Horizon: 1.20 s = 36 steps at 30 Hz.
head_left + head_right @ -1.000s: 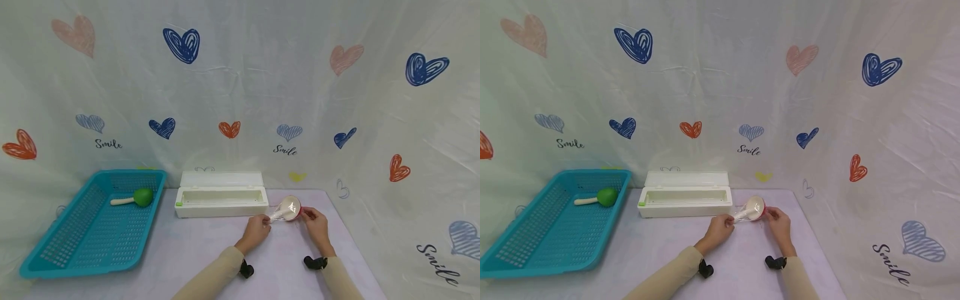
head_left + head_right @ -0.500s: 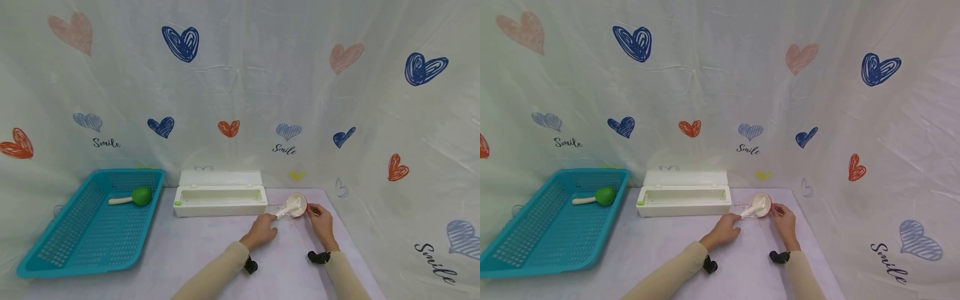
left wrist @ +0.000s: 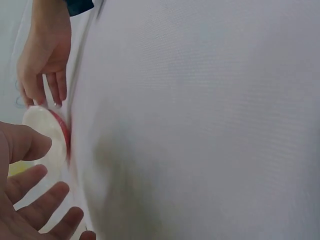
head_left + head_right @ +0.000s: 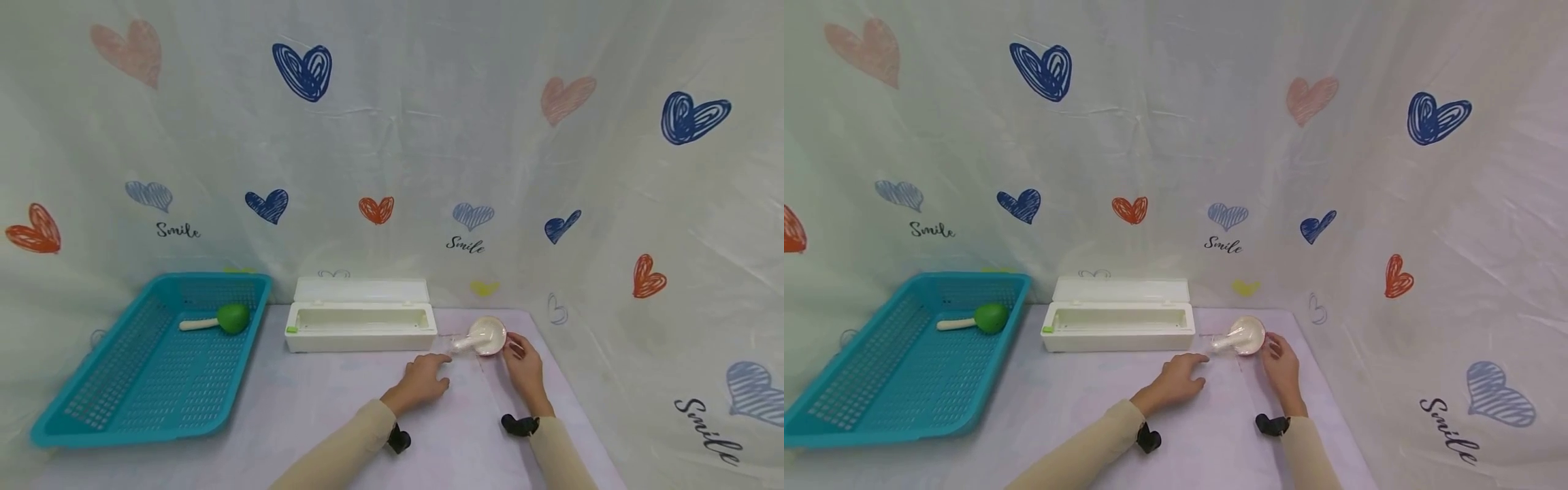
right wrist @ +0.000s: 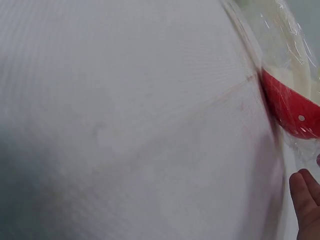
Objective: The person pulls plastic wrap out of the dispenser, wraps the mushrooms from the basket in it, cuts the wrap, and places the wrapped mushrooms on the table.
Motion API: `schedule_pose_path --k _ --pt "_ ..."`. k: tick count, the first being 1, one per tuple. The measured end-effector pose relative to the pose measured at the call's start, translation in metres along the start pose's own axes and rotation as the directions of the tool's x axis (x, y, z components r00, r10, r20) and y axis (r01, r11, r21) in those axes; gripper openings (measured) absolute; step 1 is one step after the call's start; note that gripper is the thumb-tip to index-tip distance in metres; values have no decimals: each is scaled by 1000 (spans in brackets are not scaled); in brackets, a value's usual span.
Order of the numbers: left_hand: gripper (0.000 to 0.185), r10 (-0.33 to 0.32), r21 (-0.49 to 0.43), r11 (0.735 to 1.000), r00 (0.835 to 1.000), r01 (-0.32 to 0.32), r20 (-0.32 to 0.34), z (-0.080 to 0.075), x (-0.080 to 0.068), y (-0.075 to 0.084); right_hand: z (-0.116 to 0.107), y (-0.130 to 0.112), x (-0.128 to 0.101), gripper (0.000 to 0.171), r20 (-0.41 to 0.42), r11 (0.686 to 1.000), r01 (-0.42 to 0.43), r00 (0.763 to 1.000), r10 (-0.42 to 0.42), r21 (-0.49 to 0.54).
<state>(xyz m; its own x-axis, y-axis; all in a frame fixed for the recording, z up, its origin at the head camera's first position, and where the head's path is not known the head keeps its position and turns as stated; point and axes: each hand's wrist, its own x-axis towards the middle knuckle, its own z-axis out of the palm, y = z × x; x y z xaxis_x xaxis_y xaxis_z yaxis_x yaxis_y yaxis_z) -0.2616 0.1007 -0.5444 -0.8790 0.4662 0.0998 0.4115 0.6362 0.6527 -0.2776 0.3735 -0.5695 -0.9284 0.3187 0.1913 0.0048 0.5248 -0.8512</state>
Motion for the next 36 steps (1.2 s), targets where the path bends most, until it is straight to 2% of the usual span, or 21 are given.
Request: schedule_pose_path --k 7,11,15,18,22,26,31,36 --pt "37 75 42 996 997 -74 -12 -17 -20 -13 1 -4 -1 42 -32 998 50 998 -51 -39" --pt "36 64 41 997 998 -63 -26 -27 -36 -21 -1 -7 -6 43 -54 992 99 993 -103 -73" --pt "33 71 68 996 993 -64 -98 -47 -45 -34 -3 -17 -6 43 -69 984 149 985 -156 -98" --pt "31 111 97 991 978 -96 -174 -71 -47 -43 -3 -29 4 45 -53 965 225 971 -234 -136" --pt "32 114 112 990 962 -89 -247 -104 -49 -49 -3 -49 13 50 19 925 332 942 -335 -183" --pt "36 67 166 986 955 -19 -288 -133 -53 -55 0 -70 18 58 114 898 394 919 -378 -197" --pt "44 39 200 980 951 24 -305 -164 -57 -64 10 -93 21 78 252 894 388 909 -332 -222" --pt "54 34 236 971 961 33 -273 -185 -63 -77 24 -114 21 95 354 898 367 895 -271 -242"
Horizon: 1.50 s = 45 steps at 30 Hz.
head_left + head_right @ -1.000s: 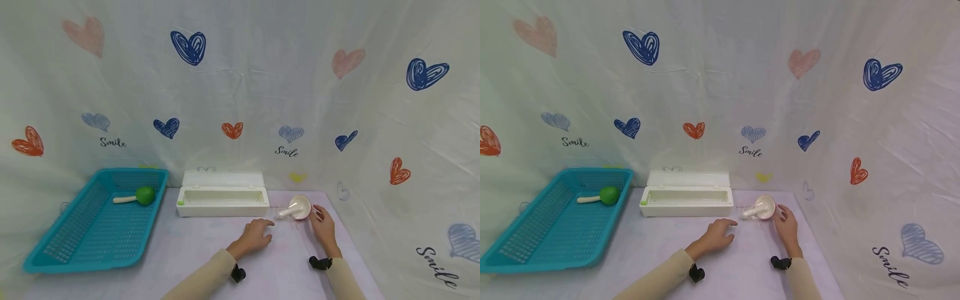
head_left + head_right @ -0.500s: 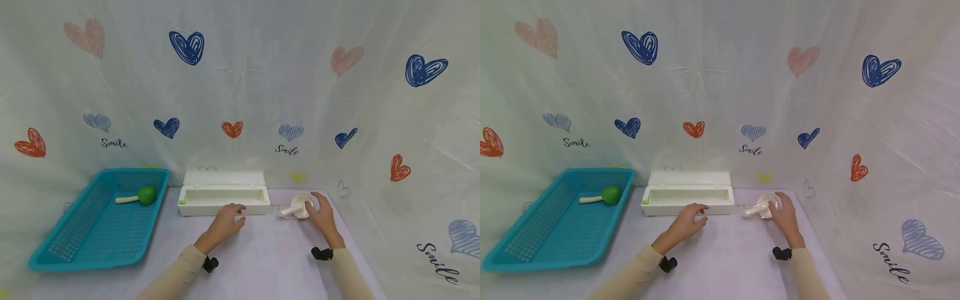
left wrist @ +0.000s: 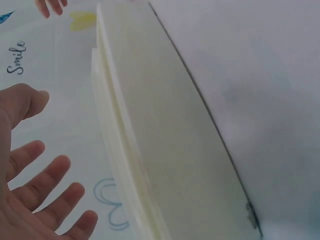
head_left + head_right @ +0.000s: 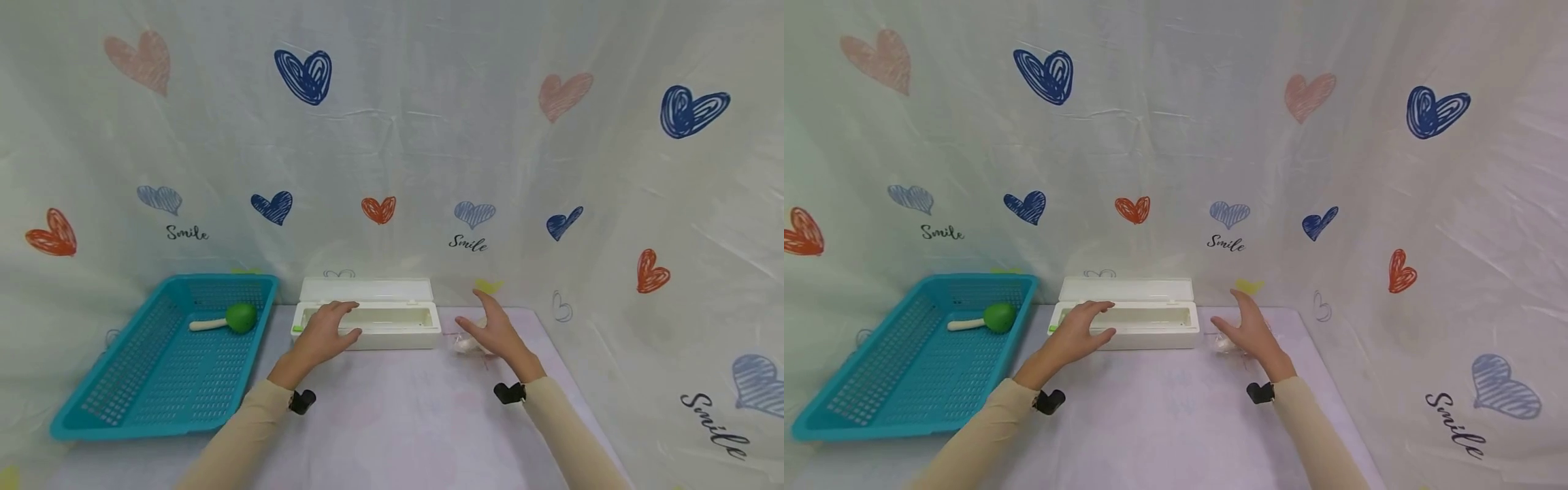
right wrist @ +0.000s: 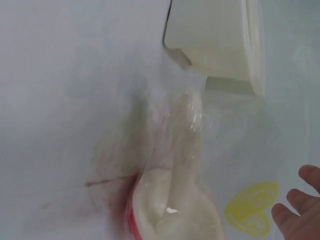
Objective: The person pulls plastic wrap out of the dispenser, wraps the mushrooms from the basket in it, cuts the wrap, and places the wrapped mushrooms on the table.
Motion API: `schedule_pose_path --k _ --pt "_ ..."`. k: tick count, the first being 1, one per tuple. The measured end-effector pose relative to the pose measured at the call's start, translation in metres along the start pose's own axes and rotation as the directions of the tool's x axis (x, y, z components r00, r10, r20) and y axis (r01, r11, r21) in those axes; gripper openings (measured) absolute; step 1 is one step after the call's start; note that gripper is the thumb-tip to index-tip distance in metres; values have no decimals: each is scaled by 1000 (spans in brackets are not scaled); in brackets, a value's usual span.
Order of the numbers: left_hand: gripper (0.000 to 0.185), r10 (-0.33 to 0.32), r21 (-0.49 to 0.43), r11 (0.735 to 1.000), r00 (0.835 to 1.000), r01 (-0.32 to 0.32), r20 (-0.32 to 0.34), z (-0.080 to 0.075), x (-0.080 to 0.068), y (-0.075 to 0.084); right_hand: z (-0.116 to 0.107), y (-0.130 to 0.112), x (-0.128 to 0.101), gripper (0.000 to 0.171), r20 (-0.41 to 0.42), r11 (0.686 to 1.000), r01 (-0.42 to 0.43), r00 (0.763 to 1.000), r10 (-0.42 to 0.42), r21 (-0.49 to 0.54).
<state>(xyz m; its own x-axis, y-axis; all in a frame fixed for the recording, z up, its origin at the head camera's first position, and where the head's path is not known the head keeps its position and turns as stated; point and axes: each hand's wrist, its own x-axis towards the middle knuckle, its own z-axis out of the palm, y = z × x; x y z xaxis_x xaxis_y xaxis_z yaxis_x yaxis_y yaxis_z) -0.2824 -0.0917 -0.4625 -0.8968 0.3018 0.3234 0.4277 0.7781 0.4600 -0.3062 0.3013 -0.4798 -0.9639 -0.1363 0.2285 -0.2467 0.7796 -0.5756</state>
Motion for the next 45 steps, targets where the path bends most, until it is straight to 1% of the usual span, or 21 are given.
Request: schedule_pose_path --k 5,11,15,19,21,26,32,35,40,45 --pt "64 -2 47 999 999 0 38 -11 0 -16 8 -20 8 100 64 1000 31 997 -31 3" --pt "69 -49 59 997 993 43 105 -18 -1 -33 24 -35 12 102 118 998 58 991 -60 16" --pt "65 -94 65 994 983 85 155 -18 -2 -40 35 -42 14 97 129 995 91 987 -94 33" --pt "55 -138 80 989 971 124 194 -17 -3 -44 49 -48 15 92 145 992 124 981 -128 38" --pt "48 -151 90 987 968 135 202 -15 -4 -47 55 -51 15 91 152 989 138 978 -144 43" --pt "35 -166 96 984 967 150 193 -12 -4 -52 69 -59 14 87 163 983 180 969 -185 46" --pt "28 -177 106 982 967 159 185 -7 -3 -57 83 -68 17 81 152 974 227 962 -228 24" --pt "24 -181 114 980 967 162 181 -5 -4 -60 89 -73 20 79 156 975 222 962 -223 27" --pt "19 -174 110 981 972 158 155 -2 -4 -64 95 -79 21 76 165 978 207 964 -208 27" --pt "15 -164 99 983 979 152 125 1 -3 -67 100 -81 24 72 157 975 220 962 -223 34"
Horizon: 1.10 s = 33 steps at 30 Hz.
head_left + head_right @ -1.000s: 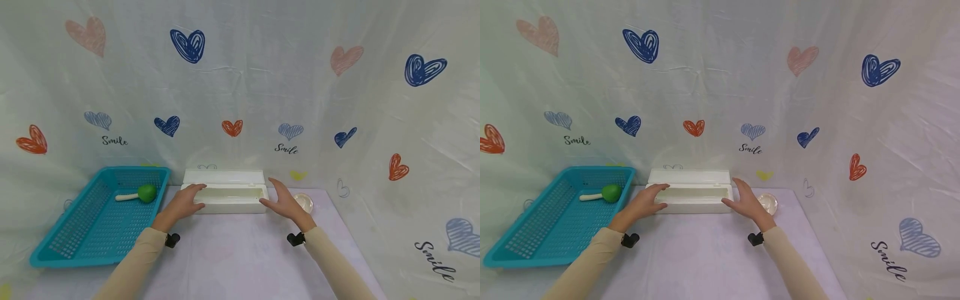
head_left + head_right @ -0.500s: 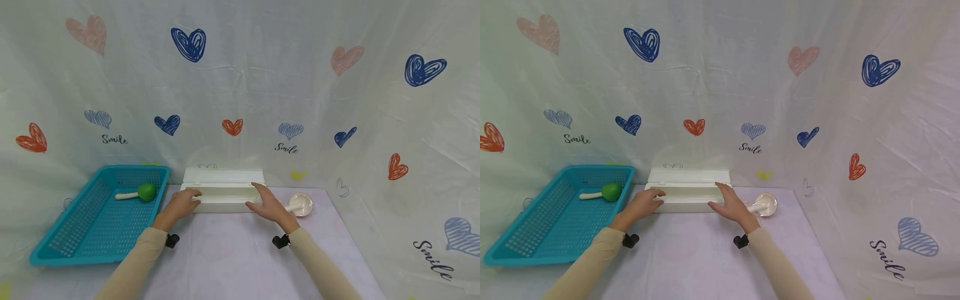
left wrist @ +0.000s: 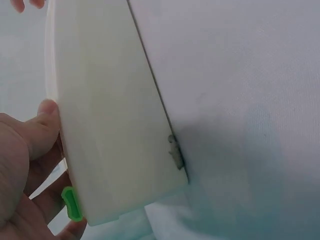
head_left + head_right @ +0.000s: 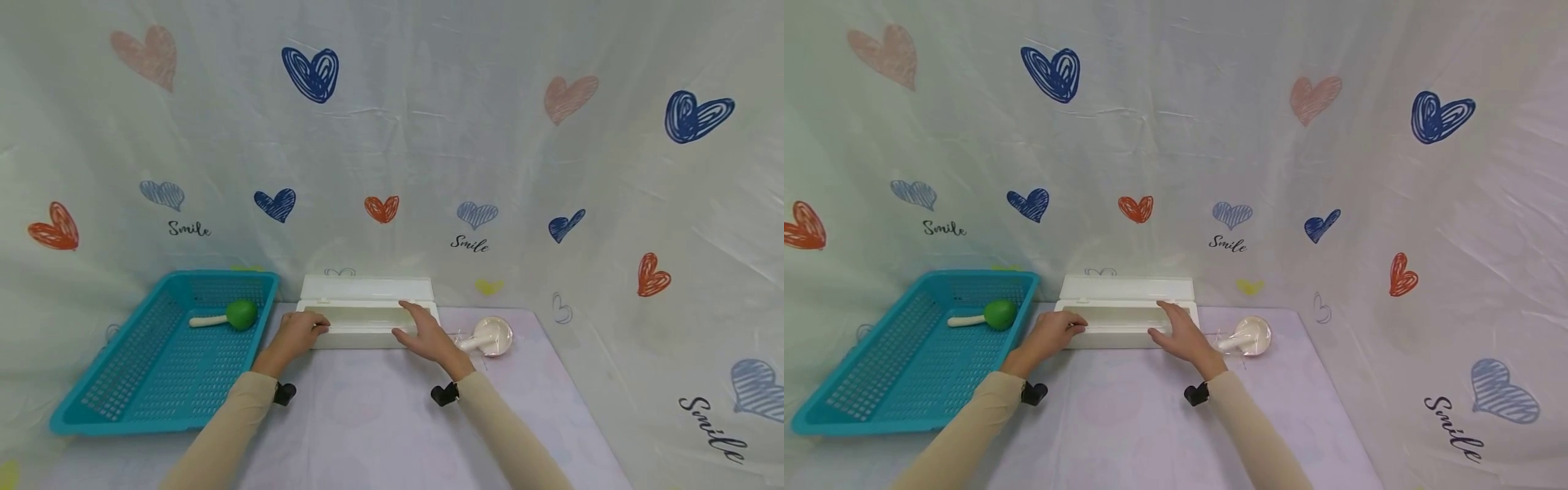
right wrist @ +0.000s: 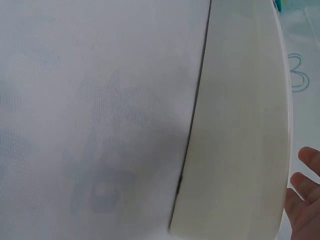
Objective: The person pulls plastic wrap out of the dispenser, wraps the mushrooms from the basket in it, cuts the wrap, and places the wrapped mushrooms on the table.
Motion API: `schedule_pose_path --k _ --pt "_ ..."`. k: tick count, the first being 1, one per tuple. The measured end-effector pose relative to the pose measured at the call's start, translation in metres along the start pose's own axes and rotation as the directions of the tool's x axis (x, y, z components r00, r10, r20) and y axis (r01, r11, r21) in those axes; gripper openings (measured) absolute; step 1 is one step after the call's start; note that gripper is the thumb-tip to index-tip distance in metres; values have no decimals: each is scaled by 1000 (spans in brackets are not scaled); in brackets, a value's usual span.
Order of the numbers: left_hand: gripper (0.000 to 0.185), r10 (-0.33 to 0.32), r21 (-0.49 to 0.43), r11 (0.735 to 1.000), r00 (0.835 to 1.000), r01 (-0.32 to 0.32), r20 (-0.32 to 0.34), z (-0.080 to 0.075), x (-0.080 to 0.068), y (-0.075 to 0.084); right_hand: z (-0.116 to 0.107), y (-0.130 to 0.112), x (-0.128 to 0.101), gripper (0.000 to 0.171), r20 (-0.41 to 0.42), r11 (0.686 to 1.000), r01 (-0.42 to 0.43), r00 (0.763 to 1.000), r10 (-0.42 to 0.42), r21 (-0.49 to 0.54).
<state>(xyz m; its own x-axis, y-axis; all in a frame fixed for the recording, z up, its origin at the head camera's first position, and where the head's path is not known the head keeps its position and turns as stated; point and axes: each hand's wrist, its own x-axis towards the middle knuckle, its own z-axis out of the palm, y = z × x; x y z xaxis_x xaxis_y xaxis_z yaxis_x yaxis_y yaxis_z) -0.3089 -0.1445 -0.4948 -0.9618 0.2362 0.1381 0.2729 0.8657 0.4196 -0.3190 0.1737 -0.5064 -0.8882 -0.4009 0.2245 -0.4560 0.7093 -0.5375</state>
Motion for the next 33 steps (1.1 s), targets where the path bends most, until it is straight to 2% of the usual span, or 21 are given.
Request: schedule_pose_path --k 5,11,17,28,33 --pt "12 -13 2 1000 1000 13 -25 1 1 2 5 3 2 67 -15 1000 17 1000 -17 14" --pt "10 -39 29 999 997 41 -65 3 5 5 9 6 1 62 -19 1000 -10 1000 11 27" --pt "8 -46 56 997 995 51 -91 5 9 6 10 9 2 56 -45 1000 18 999 -17 20" --pt "6 7 50 999 984 2 -178 3 8 10 11 9 3 55 -20 1000 8 1000 -8 7" --pt "5 48 5 999 967 -48 -250 5 8 10 10 9 3 54 -10 1000 5 1000 -5 -1"
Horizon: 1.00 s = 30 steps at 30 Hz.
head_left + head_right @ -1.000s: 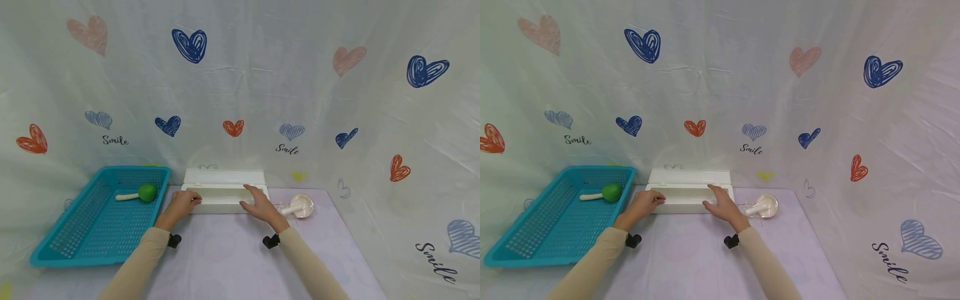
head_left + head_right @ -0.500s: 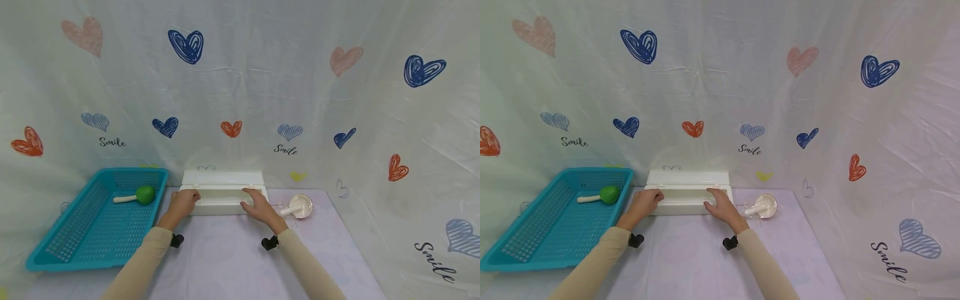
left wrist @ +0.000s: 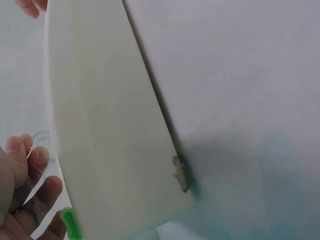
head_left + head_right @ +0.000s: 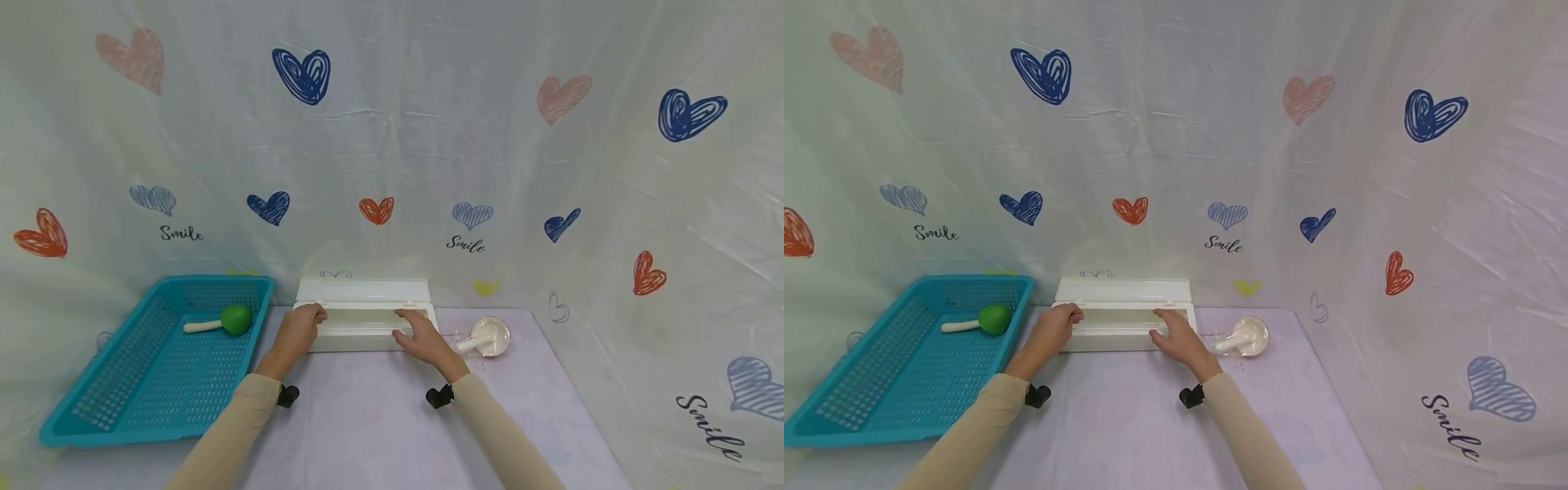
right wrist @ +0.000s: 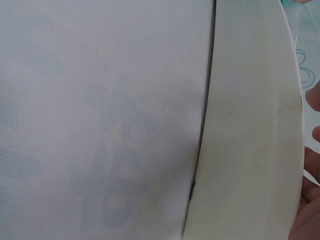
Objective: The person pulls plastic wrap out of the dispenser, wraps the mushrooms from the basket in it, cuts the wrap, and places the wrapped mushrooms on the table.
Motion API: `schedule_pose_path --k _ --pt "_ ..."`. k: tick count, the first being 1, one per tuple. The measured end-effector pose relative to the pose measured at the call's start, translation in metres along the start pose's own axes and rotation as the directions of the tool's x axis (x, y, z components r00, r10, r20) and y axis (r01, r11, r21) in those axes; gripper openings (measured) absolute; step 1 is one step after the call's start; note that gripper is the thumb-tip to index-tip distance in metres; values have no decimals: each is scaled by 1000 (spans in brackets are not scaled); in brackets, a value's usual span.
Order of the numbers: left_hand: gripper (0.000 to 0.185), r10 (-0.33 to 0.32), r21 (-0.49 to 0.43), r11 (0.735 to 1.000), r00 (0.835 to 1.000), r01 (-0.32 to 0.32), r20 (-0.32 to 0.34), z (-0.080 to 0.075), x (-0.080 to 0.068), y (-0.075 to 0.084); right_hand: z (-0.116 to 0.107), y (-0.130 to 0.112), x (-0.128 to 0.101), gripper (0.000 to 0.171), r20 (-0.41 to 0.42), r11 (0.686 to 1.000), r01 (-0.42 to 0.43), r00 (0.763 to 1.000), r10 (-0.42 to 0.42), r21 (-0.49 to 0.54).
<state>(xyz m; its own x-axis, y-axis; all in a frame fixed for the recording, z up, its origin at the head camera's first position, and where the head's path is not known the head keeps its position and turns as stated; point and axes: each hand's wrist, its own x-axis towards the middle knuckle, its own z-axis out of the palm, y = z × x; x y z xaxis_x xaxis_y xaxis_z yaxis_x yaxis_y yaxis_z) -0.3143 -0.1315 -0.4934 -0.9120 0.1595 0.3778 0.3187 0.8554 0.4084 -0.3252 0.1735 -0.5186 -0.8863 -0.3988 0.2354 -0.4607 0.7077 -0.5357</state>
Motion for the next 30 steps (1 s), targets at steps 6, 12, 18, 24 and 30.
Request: schedule_pose_path --k 6,12,18,24,30 --pt "7 -9 -56 998 1000 8 -19 0 -1 0 0 0 0 53 -6 1000 7 1000 -7 -1" --pt "9 -26 -115 993 999 22 -35 2 -3 -2 1 1 1 52 -1 1000 5 1000 -5 0" --pt "10 16 -152 988 996 -30 -88 4 -5 -3 -1 -1 0 50 -22 999 38 999 -37 27" --pt "8 56 -175 982 993 -74 -104 4 -8 -4 0 2 0 51 -12 998 31 999 -30 54" --pt "5 101 -158 982 995 -103 -26 0 -14 -7 0 -1 3 46 36 998 42 998 -43 35"
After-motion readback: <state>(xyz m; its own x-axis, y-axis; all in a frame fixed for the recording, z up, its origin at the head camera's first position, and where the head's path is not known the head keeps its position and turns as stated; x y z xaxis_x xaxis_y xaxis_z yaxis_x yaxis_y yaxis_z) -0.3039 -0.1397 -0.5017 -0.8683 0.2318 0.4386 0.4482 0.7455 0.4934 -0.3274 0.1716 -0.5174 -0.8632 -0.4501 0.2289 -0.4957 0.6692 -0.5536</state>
